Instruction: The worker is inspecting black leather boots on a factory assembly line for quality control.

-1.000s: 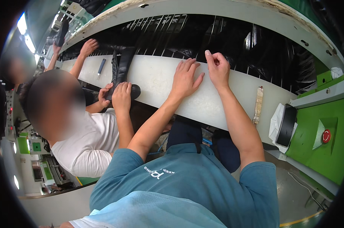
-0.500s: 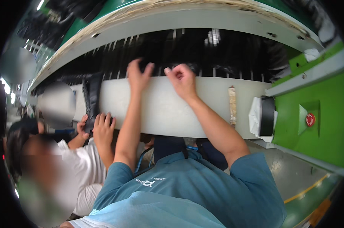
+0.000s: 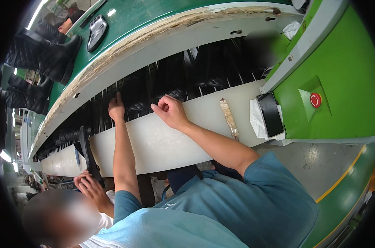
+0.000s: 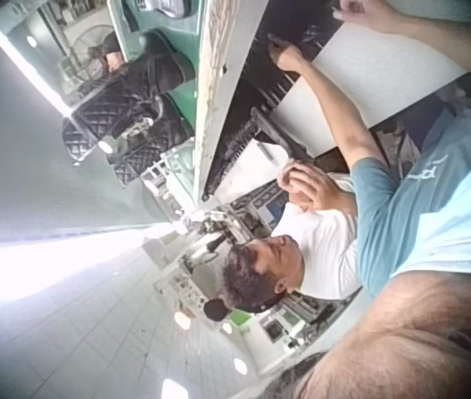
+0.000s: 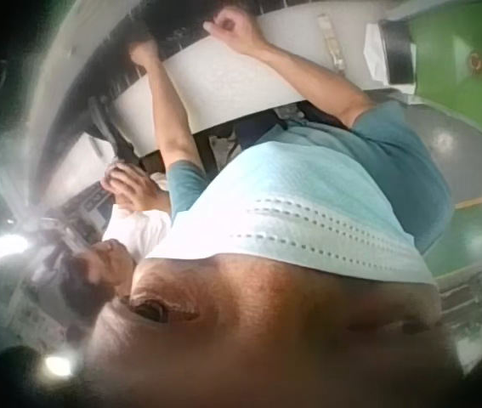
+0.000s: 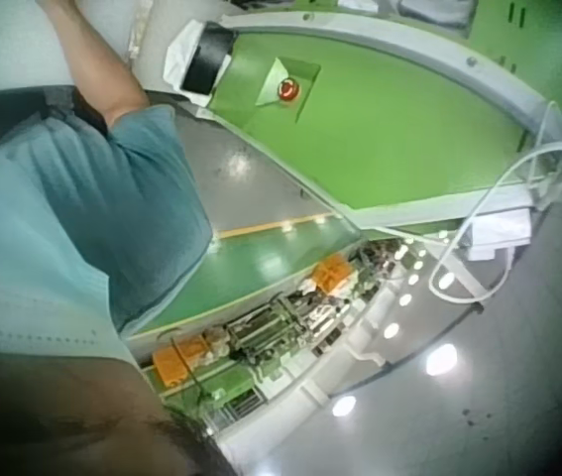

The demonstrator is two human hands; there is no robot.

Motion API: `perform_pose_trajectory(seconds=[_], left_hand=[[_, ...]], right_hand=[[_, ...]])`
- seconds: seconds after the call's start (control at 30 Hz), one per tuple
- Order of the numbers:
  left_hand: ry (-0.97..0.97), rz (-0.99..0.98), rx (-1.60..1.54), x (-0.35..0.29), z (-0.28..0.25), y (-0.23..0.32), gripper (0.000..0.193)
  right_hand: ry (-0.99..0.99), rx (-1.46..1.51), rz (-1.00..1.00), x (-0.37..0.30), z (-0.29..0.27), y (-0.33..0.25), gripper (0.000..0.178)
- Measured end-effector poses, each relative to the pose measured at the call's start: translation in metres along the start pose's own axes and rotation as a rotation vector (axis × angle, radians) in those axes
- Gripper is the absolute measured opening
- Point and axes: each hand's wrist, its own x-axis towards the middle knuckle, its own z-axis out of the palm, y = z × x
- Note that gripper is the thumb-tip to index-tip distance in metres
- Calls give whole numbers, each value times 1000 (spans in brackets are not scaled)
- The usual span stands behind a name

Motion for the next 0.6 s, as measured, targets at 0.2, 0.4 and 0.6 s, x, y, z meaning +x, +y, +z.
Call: perform_pose_trajectory(seconds=[0.2,0.4,0.6], left_hand=[[214,186,-932,-28,-53,96,53],[140,86,-1400,-142,-154,134,47],[108,445,-1170,-205,-236,138,26]], right_hand=[[243,18,-8,6,-3,2,35],[300,14,-2,13,-2,-1,35],[215,193,-95,22,0,9,34]])
